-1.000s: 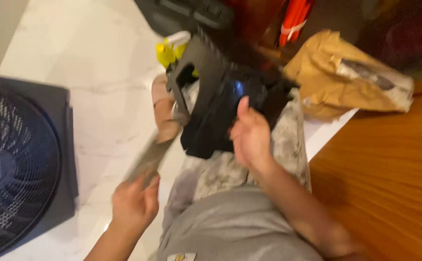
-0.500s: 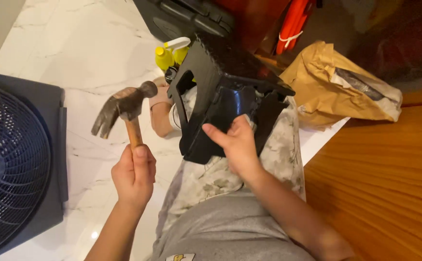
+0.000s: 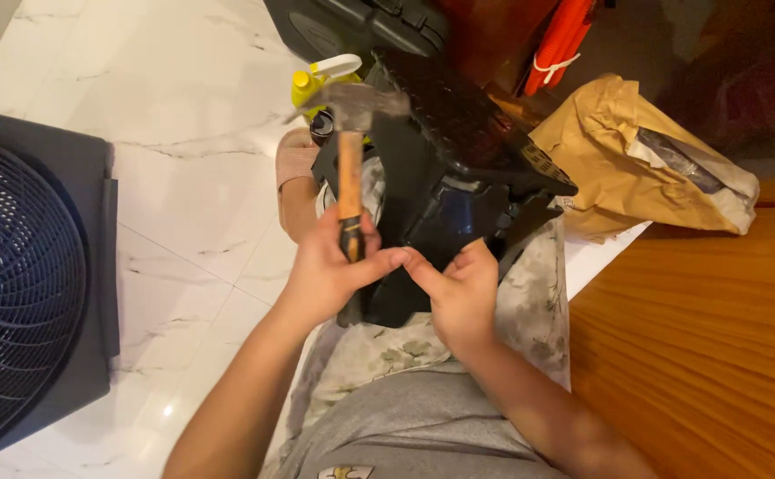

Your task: The person sits on the floor and repeatedly taps a black plastic object with a hammer while rotating and inspecting it. The person continues to tap different areas of the object throughout the clip.

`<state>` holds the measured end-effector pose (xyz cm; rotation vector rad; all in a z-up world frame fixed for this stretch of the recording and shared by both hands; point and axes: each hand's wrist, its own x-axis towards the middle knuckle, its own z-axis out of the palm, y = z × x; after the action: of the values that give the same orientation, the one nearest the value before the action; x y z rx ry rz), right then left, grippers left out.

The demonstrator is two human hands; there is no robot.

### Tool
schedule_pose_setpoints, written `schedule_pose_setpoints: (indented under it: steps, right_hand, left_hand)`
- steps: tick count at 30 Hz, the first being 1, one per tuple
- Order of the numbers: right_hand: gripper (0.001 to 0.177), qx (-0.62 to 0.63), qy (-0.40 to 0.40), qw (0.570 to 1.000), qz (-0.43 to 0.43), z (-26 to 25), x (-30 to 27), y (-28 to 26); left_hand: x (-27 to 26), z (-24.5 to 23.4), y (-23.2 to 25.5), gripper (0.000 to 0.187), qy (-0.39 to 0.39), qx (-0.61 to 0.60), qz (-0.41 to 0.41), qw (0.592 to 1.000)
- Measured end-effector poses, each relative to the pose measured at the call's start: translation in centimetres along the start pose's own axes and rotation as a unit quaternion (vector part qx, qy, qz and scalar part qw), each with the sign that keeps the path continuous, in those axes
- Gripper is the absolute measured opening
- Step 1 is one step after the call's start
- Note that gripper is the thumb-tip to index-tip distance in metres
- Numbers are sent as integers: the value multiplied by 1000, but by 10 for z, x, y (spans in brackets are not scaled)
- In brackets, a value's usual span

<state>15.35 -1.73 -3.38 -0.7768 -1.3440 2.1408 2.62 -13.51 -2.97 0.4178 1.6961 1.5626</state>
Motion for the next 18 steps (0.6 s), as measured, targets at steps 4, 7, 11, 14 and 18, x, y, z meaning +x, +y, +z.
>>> schedule_pose_setpoints:
  steps: [4, 7, 11, 14, 18]
  right_hand:
    - [32, 1, 8, 1000, 3, -4, -8, 1]
    - [32, -9, 18, 1000, -6, -3, -8, 1]
    - [27, -31, 46, 998, -16, 0, -4, 6]
    - [21, -66, 63, 996, -10, 5, 2, 7]
    - [23, -60, 62, 996, -5, 10, 8, 4]
  left_hand:
    - [6, -4, 4, 47, -74, -45, -23, 996]
    - [2, -4, 7, 49, -80, -25, -9, 996]
    - [-2, 9, 11, 47, -3, 93, -5, 996]
    - [0, 14, 17, 46, 41, 166, 28, 985]
    - [-5, 2, 15, 41, 42, 127, -76, 988]
